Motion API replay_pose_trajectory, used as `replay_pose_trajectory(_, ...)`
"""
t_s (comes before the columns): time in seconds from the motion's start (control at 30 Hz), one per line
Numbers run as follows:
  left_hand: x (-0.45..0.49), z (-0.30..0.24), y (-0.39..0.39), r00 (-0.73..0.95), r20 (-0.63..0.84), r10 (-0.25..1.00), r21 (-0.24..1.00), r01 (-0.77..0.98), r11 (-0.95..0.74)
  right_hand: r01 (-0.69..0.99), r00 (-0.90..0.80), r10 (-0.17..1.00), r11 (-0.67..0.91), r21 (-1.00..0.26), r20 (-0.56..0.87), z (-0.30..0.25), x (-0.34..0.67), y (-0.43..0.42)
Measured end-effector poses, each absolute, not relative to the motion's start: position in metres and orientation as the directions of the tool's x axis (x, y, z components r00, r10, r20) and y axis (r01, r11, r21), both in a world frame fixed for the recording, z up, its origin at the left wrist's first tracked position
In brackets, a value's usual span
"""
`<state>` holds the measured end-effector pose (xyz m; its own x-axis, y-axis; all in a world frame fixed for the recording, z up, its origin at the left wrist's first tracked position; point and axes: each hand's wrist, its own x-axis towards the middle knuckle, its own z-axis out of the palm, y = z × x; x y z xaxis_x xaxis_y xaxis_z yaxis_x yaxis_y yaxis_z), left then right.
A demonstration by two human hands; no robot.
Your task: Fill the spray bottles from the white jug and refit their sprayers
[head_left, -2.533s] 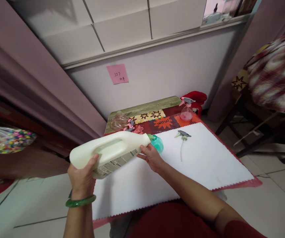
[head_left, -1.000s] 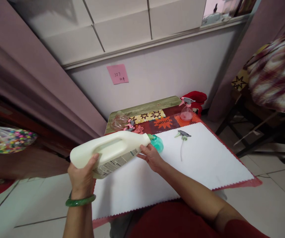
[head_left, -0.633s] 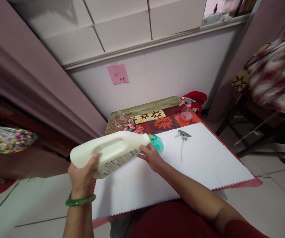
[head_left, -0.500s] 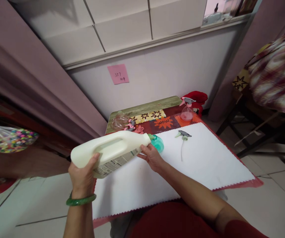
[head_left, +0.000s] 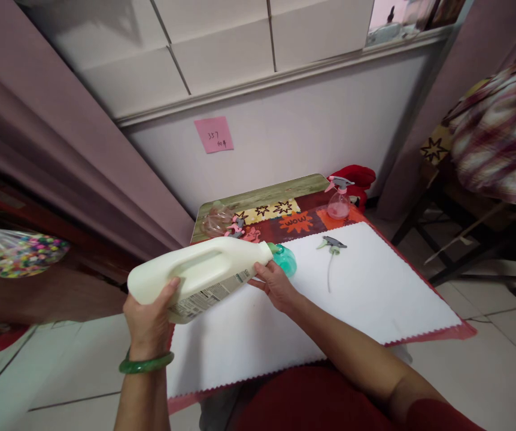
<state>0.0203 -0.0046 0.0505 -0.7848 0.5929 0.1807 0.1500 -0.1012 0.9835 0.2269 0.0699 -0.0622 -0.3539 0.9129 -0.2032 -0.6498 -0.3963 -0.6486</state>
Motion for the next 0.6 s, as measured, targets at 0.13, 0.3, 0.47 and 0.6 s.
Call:
replay_pose_trajectory(0.13, 0.0205, 0.0507, -0.0046, -0.784, 0.181, 0.594, 0.983, 0.148, -0.104, -0.649, -0.355, 0.912, -0.398, -0.648, -0.205, -0.0623, 0.2266, 0.07)
replay_pose_trajectory(0.3, 0.0218, 0.0509, -0.0045, -0.789, 0.186, 0.586, 0.983, 0.149, -0.111, -0.651, -0.353, 0.913, -0.398, -0.647, -0.206, -0.0624, 0.226, 0.0699)
replay_pose_trajectory(0.47, 0.0228, 0.0525, -0.0043, -0.791, 0.186, 0.582, 0.982, 0.158, -0.1, -0.65, -0.347, 0.916, -0.391, -0.652, -0.203, -0.0613, 0.2259, 0.0693)
replay_pose_trajectory(0.6, 0.0222, 0.0528, -0.0041, -0.794, 0.181, 0.58, 0.983, 0.157, -0.093, -0.647, -0.347, 0.914, -0.394, -0.652, -0.209, -0.0611, 0.2261, 0.0694)
